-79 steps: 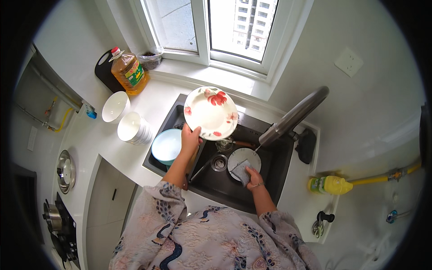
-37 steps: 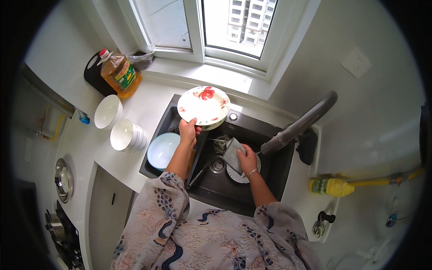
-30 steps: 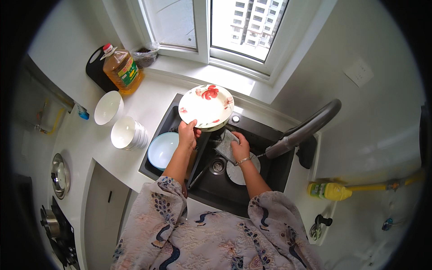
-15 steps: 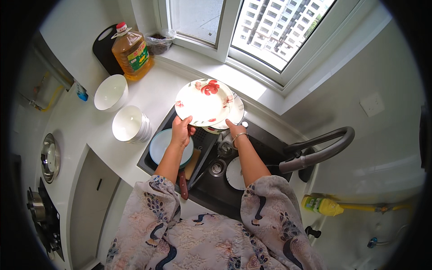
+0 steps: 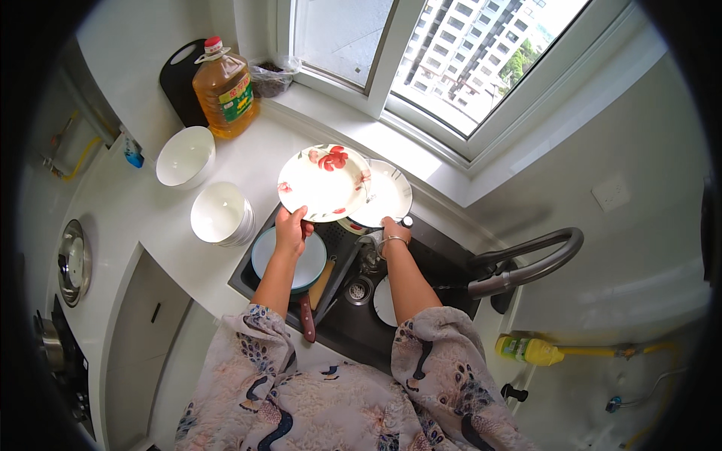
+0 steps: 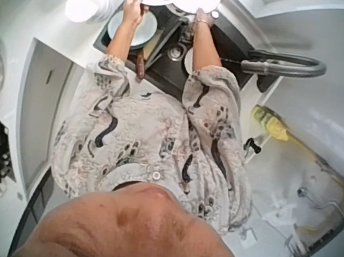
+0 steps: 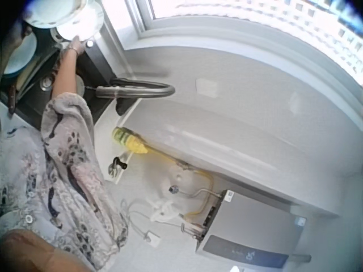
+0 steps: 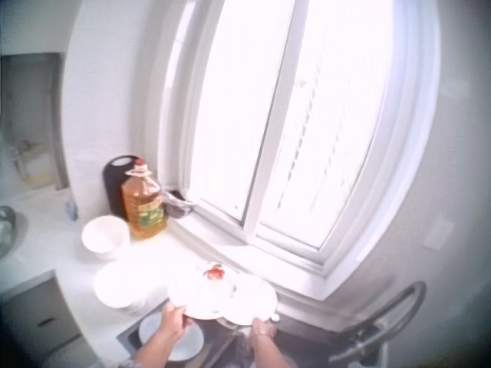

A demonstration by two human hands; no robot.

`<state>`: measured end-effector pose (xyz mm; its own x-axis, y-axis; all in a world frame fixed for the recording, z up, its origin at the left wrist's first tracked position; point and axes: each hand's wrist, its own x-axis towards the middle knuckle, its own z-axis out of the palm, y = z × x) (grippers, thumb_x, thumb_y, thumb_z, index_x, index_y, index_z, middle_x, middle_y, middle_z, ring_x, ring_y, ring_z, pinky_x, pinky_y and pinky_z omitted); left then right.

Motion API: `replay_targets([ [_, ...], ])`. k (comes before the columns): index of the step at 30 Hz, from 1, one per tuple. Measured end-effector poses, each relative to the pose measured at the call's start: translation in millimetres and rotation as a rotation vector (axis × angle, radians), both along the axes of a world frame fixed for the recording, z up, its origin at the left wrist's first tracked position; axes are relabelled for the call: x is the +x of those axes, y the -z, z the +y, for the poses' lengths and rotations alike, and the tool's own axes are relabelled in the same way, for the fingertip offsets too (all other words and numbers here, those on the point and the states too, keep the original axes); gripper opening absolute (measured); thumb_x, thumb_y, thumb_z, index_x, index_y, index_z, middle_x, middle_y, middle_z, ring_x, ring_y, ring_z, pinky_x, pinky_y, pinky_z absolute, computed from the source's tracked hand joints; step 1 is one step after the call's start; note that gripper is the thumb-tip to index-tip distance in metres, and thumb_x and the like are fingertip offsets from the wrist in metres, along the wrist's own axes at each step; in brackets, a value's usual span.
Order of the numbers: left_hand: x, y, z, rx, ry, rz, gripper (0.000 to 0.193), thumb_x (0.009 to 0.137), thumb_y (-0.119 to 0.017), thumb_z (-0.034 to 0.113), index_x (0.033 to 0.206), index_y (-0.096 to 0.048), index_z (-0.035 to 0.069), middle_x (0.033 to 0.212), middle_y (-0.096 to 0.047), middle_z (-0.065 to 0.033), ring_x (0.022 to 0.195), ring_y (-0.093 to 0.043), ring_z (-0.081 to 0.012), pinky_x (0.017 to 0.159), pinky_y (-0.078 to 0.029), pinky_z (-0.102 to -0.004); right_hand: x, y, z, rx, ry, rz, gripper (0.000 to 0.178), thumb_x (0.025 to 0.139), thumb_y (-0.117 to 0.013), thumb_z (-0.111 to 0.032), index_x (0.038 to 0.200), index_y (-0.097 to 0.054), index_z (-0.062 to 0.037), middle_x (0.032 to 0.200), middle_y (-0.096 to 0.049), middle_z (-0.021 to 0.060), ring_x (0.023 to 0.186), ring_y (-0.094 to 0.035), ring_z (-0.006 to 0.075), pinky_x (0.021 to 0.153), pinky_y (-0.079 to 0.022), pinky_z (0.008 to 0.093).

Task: The person washes several plates and bowls in a kitchen sink using a sponge and running water. They scrub each item, rinse it, and place it in a drying rack beside the sink.

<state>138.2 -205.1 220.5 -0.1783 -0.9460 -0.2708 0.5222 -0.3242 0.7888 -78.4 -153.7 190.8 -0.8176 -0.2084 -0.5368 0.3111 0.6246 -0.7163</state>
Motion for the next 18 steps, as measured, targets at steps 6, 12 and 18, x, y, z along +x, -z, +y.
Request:
replay_targets([
  [6,3,7,-7,0.027,-0.016,0.006,0.016,0.081,-0.051,0.009,0.096,-0.048,0.004,0.067,-0.054,-0.0046,0.042,-0.045,-0.0100,0.036,-0.034,-0.0215,-25,12,-7,-0.122,-0.190,-0.186,0.045,0.061,-0.065,-0.017,0.097,-0.056,0.0088,0.093,-0.058,0.0150,0.074,-0.057,0.0248,0.063,-0.044,0.0357],
  [12,3,-5,-11,0.031,-0.051,0.013,0.016,0.080,-0.054,0.010,0.095,-0.049,0.005,0.069,-0.054,-0.0041,0.044,-0.045,-0.0103,0.037,-0.035,-0.0211,-18,-6,4,-0.147,-0.260,-0.033,0.038,0.064,-0.062,-0.016,0.093,-0.057,0.0071,0.087,-0.059,0.0148,0.071,-0.056,0.0263,0.062,-0.043,0.0386],
  [18,6,1,-14,0.004,-0.011,-0.001,0.016,0.080,-0.054,0.010,0.095,-0.049,0.005,0.071,-0.055,-0.0032,0.045,-0.045,-0.0097,0.037,-0.035,-0.0206,-31,17,29,-0.222,-0.201,0.039,0.035,0.065,-0.062,-0.015,0.088,-0.057,0.0106,0.085,-0.059,0.0144,0.069,-0.055,0.0231,0.061,-0.042,0.0374],
])
